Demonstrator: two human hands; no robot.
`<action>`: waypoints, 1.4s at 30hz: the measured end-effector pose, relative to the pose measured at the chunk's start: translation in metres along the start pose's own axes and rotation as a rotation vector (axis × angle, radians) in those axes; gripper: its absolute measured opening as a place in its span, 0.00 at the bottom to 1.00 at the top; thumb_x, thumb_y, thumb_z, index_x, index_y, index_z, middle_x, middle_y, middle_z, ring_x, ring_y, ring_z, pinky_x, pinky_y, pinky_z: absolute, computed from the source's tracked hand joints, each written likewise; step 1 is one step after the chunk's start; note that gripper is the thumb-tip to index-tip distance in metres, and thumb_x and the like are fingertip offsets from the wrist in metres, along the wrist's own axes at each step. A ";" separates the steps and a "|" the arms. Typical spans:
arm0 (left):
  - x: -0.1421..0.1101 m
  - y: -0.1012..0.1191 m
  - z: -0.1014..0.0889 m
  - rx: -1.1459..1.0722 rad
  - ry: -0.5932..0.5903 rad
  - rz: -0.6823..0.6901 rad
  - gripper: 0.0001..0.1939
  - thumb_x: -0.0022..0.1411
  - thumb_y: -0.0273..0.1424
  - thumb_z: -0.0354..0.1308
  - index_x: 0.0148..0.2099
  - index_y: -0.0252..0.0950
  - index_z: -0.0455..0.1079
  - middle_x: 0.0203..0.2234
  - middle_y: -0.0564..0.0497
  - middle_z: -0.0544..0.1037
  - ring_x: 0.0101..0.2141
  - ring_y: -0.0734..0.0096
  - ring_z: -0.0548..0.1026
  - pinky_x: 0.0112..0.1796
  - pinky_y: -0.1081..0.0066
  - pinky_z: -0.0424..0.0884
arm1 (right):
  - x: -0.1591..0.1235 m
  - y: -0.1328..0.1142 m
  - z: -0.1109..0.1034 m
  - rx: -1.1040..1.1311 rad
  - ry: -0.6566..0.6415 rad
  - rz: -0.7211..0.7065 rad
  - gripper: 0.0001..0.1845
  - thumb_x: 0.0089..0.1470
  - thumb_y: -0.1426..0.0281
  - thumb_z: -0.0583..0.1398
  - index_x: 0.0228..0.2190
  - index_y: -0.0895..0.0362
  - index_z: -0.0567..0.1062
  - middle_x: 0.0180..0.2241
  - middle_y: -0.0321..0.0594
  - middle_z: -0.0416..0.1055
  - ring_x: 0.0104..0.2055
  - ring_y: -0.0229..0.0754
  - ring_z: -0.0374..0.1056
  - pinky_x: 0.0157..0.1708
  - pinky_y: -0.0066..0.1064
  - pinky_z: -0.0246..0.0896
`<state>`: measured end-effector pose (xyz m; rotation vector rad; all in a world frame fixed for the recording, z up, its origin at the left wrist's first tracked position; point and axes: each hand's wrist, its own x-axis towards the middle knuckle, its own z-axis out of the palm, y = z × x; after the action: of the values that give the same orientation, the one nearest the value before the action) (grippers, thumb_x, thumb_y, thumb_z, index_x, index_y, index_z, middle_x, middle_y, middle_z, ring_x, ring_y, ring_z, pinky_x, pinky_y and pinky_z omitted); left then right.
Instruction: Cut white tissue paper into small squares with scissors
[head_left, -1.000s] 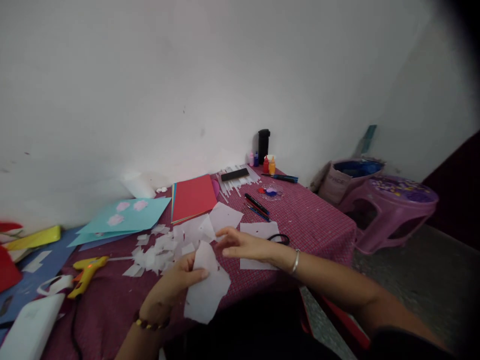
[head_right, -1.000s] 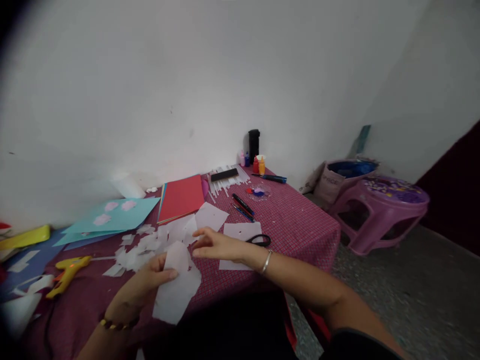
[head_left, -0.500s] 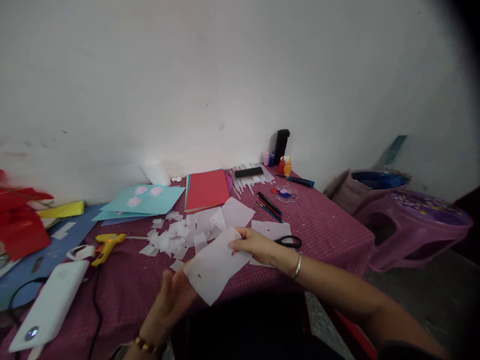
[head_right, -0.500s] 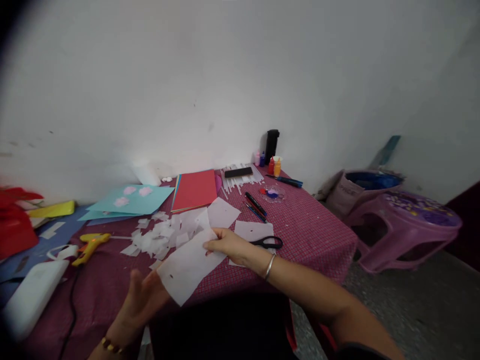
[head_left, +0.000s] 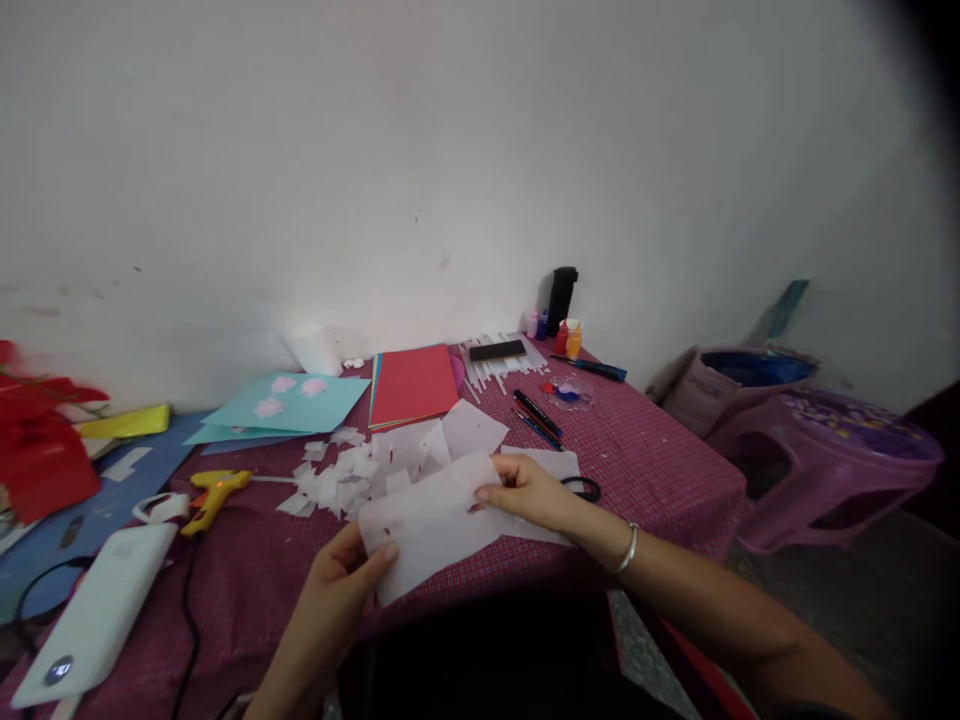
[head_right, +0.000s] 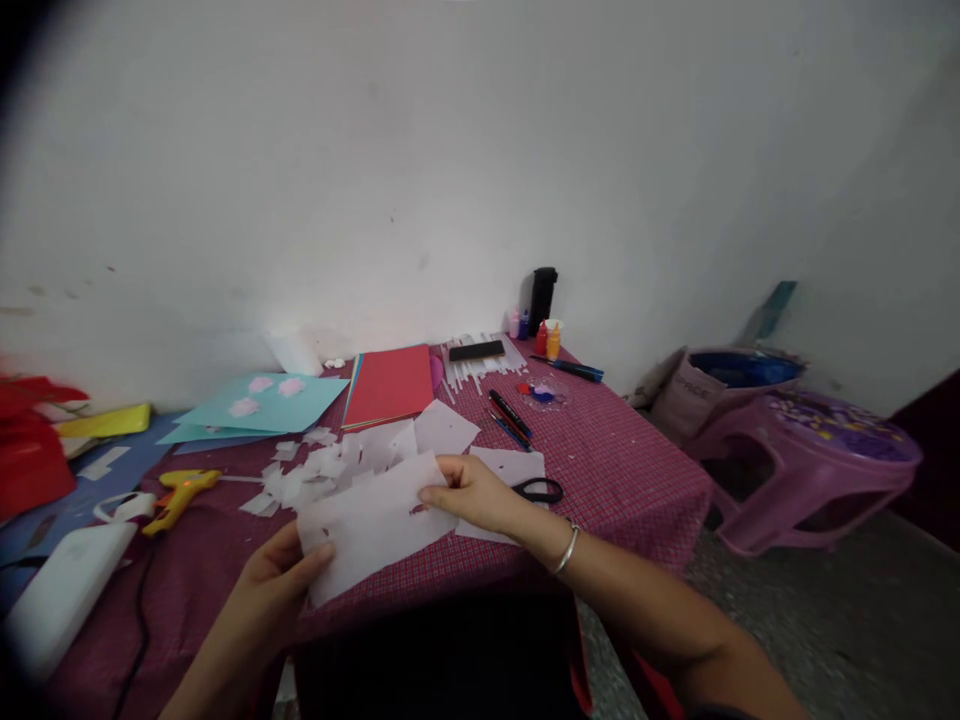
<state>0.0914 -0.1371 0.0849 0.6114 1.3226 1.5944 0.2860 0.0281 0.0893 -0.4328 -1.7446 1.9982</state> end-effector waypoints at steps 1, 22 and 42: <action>-0.002 0.004 0.001 -0.014 0.013 0.015 0.18 0.40 0.30 0.72 0.37 0.38 0.78 0.28 0.49 0.81 0.27 0.69 0.76 0.31 0.72 0.74 | -0.002 -0.004 0.000 -0.007 -0.008 -0.022 0.15 0.45 0.61 0.66 0.31 0.60 0.74 0.27 0.35 0.73 0.27 0.33 0.66 0.30 0.26 0.61; -0.001 -0.020 0.039 -0.870 -0.371 0.014 0.28 0.61 0.54 0.43 0.58 0.52 0.64 0.55 0.49 0.72 0.57 0.57 0.66 0.55 0.51 0.61 | 0.004 -0.007 0.003 -0.079 0.118 -0.095 0.11 0.45 0.75 0.55 0.28 0.58 0.78 0.19 0.31 0.66 0.17 0.29 0.55 0.17 0.21 0.50; 0.011 -0.006 0.057 -0.545 0.094 -0.202 0.09 0.56 0.18 0.54 0.37 0.34 0.70 0.32 0.50 0.79 0.32 0.70 0.77 0.32 0.71 0.75 | -0.016 -0.022 -0.014 -0.745 -0.156 -0.370 0.24 0.50 0.82 0.50 0.44 0.54 0.74 0.41 0.39 0.73 0.41 0.38 0.68 0.42 0.30 0.61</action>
<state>0.1363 -0.1003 0.0943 0.0672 0.9168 1.7281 0.3097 0.0333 0.1078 -0.1543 -2.4308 1.1092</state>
